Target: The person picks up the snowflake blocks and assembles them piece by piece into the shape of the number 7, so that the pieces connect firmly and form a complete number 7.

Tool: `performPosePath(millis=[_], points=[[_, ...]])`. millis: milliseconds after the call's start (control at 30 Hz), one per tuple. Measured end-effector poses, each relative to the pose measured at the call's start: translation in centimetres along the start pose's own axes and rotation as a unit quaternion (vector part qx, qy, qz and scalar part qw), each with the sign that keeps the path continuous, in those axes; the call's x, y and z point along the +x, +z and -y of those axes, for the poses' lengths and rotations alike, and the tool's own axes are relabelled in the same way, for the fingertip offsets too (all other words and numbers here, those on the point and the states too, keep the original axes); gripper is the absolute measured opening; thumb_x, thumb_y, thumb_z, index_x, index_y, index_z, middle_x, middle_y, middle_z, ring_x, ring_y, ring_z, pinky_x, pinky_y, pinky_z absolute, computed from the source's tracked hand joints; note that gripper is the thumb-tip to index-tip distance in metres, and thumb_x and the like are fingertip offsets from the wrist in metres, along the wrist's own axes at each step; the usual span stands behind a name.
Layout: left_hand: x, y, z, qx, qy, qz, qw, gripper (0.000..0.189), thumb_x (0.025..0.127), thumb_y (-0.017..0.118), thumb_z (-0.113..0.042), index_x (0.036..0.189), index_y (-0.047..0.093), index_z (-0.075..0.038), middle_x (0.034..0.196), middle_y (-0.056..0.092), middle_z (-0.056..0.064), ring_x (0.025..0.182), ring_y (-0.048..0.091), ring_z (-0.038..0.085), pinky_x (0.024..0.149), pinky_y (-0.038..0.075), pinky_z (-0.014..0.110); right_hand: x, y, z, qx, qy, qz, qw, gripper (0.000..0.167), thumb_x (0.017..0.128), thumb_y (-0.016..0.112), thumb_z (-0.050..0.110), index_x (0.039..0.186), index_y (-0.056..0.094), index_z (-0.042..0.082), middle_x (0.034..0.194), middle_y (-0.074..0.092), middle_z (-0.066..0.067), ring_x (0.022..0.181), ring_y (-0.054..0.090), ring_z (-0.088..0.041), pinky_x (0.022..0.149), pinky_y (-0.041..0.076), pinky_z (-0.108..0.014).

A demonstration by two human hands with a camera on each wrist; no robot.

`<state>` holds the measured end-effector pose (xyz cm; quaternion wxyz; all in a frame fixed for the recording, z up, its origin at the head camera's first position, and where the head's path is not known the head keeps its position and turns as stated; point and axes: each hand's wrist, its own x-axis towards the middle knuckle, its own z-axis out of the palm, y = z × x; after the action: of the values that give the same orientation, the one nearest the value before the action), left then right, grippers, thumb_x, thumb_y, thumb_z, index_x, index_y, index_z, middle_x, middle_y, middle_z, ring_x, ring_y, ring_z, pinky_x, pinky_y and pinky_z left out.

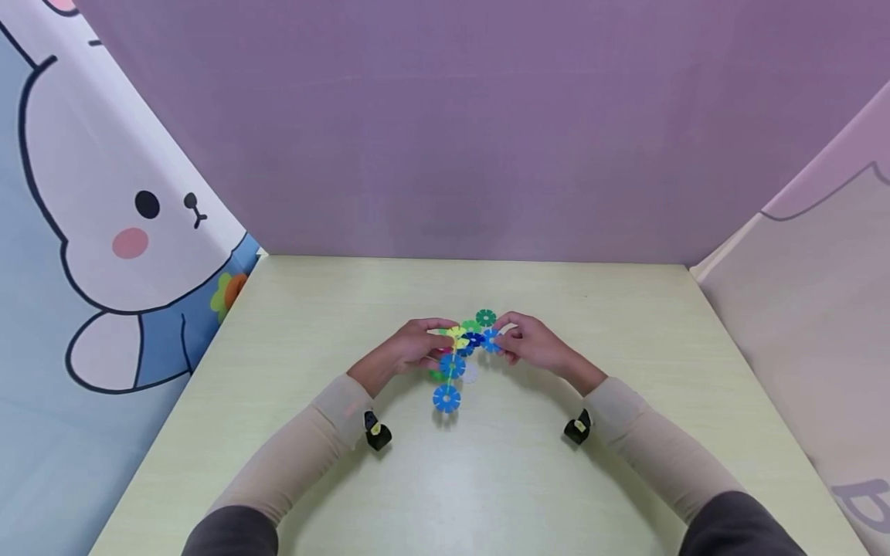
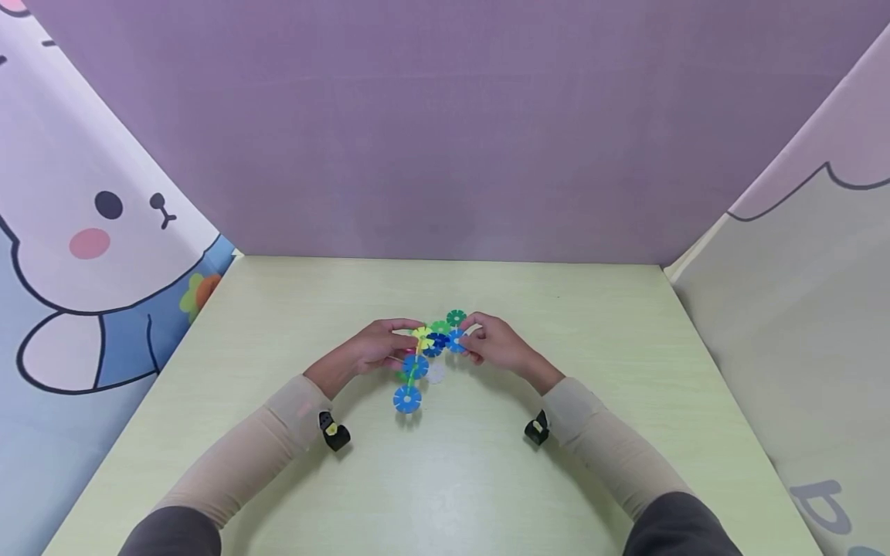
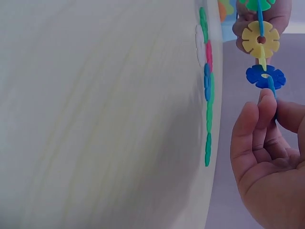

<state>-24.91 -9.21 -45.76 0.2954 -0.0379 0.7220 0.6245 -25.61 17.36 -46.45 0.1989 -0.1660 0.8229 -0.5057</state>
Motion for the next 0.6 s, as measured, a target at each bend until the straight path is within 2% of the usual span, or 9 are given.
performPosePath(millis=[333,600], points=[[0.30,0.57,0.04,0.004,0.004,-0.026,0.9997,0.037,0.098,0.069,-0.014,0.135,0.067,-0.021,0.087,0.068,0.005,0.069,0.063,0.013,0.054,0.056,0.024,0.03,0.43,0.25,-0.017,0.012,-0.035,0.9992,0.019,0.103,0.059,0.010,0.122,0.057,0.006,0.092,0.072,-0.021,0.071,0.064,-0.019,0.071,0.060,-0.031],[0.34,0.86,0.16,-0.023,0.005,-0.045,0.9987,0.040,0.097,0.069,-0.012,0.136,0.066,-0.019,0.083,0.069,0.004,0.065,0.063,0.012,0.052,0.056,0.023,0.25,0.96,0.31,-0.014,0.013,-0.064,0.9978,0.019,0.103,0.061,0.011,0.121,0.057,0.006,0.090,0.070,-0.023,0.069,0.066,-0.018,0.071,0.062,-0.034]])
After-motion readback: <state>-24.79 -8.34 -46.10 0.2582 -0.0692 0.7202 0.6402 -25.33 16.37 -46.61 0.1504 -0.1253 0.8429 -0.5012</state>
